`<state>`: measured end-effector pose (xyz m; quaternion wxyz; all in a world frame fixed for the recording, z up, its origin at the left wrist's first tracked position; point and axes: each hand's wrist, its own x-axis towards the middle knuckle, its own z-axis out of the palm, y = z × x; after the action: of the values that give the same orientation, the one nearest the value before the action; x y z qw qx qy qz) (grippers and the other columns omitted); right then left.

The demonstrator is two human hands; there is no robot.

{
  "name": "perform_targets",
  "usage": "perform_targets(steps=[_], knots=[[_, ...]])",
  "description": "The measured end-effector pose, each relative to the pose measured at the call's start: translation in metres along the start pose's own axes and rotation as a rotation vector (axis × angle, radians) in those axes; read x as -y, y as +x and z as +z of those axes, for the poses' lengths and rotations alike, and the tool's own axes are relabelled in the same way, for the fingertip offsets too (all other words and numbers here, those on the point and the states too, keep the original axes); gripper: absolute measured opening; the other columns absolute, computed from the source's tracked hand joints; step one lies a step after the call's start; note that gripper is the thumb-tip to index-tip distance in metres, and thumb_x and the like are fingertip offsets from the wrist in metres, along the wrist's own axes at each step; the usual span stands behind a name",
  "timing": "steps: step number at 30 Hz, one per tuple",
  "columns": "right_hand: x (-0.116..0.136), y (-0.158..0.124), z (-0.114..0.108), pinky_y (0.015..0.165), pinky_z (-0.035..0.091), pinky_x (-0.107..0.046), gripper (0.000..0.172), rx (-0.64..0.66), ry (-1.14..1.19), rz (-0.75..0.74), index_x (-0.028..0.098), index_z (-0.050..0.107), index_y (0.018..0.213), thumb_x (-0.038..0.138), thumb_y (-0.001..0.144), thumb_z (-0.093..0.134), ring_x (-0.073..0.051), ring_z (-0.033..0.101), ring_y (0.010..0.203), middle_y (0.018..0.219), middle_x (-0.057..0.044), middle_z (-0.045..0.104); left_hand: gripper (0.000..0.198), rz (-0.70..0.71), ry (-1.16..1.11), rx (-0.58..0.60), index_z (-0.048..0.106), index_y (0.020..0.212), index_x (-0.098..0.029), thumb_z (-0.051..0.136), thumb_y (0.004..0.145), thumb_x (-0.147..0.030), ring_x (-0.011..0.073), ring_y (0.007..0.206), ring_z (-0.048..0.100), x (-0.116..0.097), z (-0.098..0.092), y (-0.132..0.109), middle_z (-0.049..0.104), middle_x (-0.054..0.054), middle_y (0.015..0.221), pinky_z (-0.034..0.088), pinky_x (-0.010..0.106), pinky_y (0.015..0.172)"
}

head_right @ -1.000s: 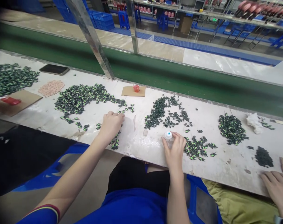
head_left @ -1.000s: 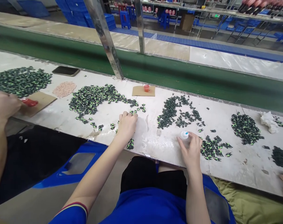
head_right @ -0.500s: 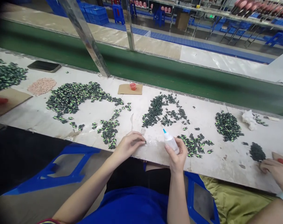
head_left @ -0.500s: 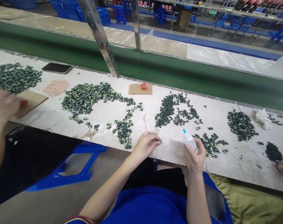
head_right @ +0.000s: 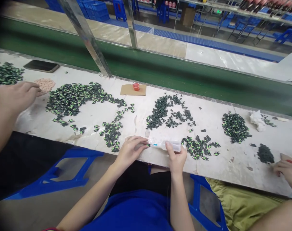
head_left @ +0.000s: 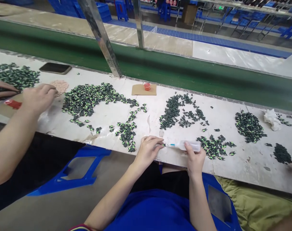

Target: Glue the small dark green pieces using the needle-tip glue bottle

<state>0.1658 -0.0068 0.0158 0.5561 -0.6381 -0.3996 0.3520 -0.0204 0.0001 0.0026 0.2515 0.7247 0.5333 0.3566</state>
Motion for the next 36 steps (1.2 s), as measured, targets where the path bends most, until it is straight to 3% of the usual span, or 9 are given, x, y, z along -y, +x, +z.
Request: perform_targets(steps=[6,20,36], knots=[[0.011,-0.004,0.011,0.049,0.043,-0.026,0.032,0.049,-0.076,-0.033,0.015,0.060,0.055,0.043,0.066,0.071,-0.014,0.051,0.048,0.049,0.000,0.057,0.013,-0.053,-0.024,-0.084,0.068,0.086,-0.023,0.073,0.075,-0.016,0.0196,0.080,0.072,0.001,0.003,-0.001,0.077,0.000,0.081,0.048,0.038,0.084],[0.008,-0.006,0.013,0.051,0.046,-0.027,0.029,0.048,-0.097,-0.047,0.014,0.067,0.060,0.042,0.067,0.071,-0.018,0.059,0.055,0.055,-0.002,0.064,0.014,-0.114,-0.050,-0.065,0.068,0.081,-0.022,0.076,0.072,-0.016,0.0209,0.080,0.073,0.000,0.003,0.001,0.078,0.000,0.080,0.045,0.040,0.088],[0.008,-0.007,0.013,0.052,0.047,-0.027,0.029,-0.001,-0.098,-0.017,0.015,0.064,0.058,0.042,0.065,0.072,-0.017,0.058,0.055,0.056,-0.002,0.065,0.015,-0.085,-0.052,-0.079,0.067,0.081,-0.022,0.076,0.072,-0.015,0.0203,0.078,0.074,0.001,0.004,0.001,0.078,0.000,0.079,0.045,0.039,0.087]])
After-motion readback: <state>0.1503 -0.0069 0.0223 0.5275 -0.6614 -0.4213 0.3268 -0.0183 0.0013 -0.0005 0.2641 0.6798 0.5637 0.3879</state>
